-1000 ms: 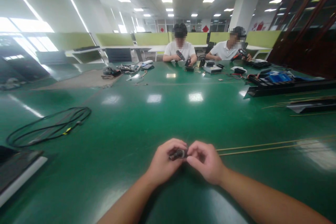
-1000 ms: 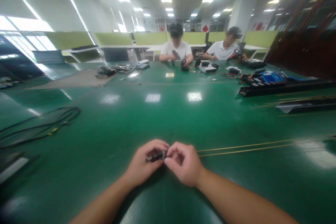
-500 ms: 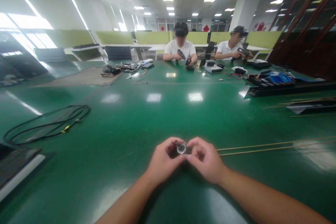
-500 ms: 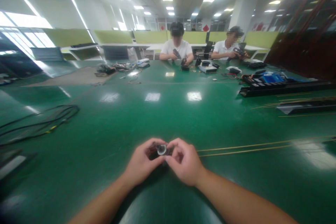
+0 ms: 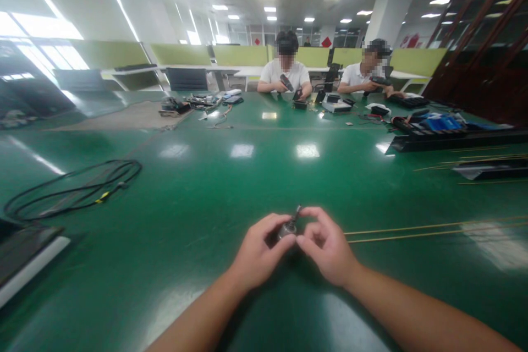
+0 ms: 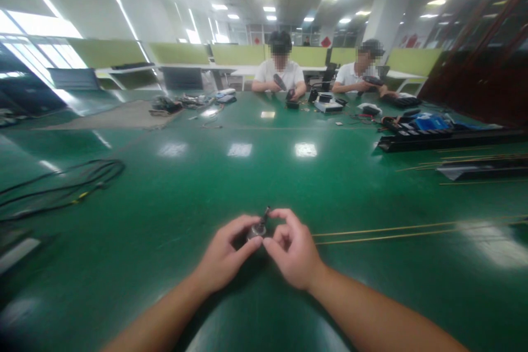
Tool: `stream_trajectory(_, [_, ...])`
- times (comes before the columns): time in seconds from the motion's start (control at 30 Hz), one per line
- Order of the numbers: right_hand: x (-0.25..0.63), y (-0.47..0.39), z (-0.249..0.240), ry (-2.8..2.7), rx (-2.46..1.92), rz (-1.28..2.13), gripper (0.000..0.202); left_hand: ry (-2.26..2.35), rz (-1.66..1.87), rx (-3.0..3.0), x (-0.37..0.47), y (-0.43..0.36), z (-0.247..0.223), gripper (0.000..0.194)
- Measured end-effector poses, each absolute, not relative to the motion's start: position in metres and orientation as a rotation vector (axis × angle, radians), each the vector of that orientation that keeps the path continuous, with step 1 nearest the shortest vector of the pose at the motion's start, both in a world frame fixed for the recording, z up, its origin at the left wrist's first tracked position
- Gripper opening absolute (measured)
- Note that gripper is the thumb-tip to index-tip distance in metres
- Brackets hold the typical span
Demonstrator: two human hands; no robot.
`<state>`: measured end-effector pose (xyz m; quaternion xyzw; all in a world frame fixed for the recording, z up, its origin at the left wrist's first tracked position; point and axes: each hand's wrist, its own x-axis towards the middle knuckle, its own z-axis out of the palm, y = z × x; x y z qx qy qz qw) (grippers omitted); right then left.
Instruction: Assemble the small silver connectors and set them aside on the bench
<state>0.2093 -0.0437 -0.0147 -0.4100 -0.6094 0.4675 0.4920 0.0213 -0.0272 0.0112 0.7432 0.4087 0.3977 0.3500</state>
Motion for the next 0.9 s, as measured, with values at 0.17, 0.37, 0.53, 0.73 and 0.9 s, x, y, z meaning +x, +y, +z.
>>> stream_trajectory(0.17, [0.2085, -0.0433, -0.0155, -1.418, -0.988, 1.146, 0.049, 1.079, 1.036, 1.909, 0.0209, -0.0268, 0.0094, 0.032])
stream_trajectory(0.37, [0.208, -0.043, -0.0168, -1.399, -1.006, 1.18, 0.052, 1.085, 1.054, 1.769, 0.0218, -0.028, 0.0021, 0.044])
stream_trajectory(0.53, [0.2077, -0.0441, -0.0158, -1.404, -1.016, 1.159, 0.051, 1.076, 1.088, 1.768, 0.0229, -0.0297, 0.0019, 0.035])
stream_trajectory(0.73, [0.2075, -0.044, -0.0158, -1.4, -1.011, 1.163, 0.052, 1.091, 1.12, 1.848, 0.0225, -0.0298, 0.003, 0.027])
stream_trajectory(0.9, [0.2074, -0.0446, -0.0123, -1.425, -1.001, 1.18, 0.045, 1.002, 1.218, 1.842, 0.0231, -0.0293, 0.003, 0.017])
